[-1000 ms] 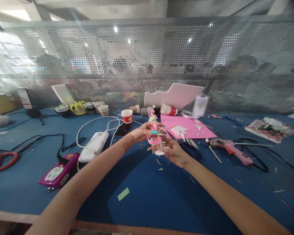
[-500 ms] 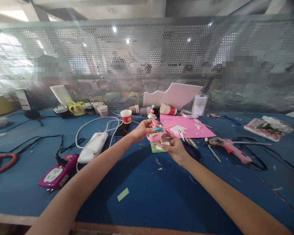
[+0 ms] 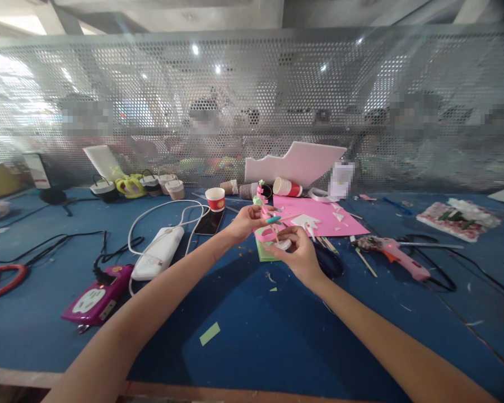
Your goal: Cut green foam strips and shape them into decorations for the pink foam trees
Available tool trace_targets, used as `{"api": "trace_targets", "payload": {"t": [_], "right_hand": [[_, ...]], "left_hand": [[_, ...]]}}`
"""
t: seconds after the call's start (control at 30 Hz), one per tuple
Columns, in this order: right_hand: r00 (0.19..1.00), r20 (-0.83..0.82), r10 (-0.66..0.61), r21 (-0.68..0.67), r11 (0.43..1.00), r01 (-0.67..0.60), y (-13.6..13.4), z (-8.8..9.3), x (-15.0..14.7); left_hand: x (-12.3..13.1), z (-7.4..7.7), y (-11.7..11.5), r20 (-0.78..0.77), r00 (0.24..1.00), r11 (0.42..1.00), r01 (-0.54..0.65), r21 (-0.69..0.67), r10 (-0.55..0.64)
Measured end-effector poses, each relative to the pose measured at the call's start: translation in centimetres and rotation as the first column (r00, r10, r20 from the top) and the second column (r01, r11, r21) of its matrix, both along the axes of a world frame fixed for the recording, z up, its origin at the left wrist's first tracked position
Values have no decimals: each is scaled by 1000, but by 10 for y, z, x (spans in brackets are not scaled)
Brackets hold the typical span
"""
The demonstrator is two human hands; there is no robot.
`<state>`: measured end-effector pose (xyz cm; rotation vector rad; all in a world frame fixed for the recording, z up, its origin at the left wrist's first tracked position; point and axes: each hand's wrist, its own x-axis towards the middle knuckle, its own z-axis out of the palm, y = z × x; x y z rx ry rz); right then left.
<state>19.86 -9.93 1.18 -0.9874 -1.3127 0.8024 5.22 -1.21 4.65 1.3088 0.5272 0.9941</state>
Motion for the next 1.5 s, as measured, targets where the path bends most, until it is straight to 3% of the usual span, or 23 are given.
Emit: {"api": "trace_targets", "payload": {"t": [0.3, 0.5, 0.57, 0.63, 0.83, 1.03, 1.23, 1.5], "right_hand": [[955, 211, -210, 172, 969, 175, -1, -2, 9], [998, 49, 49, 3, 999, -49, 6, -6, 7], [995, 85, 60, -46, 997, -56, 7, -7, 6], [986, 169, 3, -39, 999, 3, 7, -7, 7], [922, 315, -223, 164, 970, 179, 6, -5, 11], [888, 365, -278, 208, 955, 214, 5, -4, 11], [804, 463, -373, 340, 913, 227, 6, -10, 14], [720, 528, -450, 416, 876, 243, 5, -14, 16]], "left_hand": [[8, 1, -8, 12, 999, 998, -43, -36, 43], [9, 3, -12, 5, 999, 997, -53, -51, 53], [9, 4, -12, 0, 999, 997, -54, -56, 54], [9, 5, -12, -12, 999, 997, -43, -62, 42], [9, 7, -11, -53, 998, 993, -44, -110, 39], [11, 5, -10, -134, 982, 987, -141, -78, 130], [15, 0, -9, -182, 955, 966, -250, -63, 235], [19, 6, -18, -56, 988, 968, -150, -202, 141]]}}
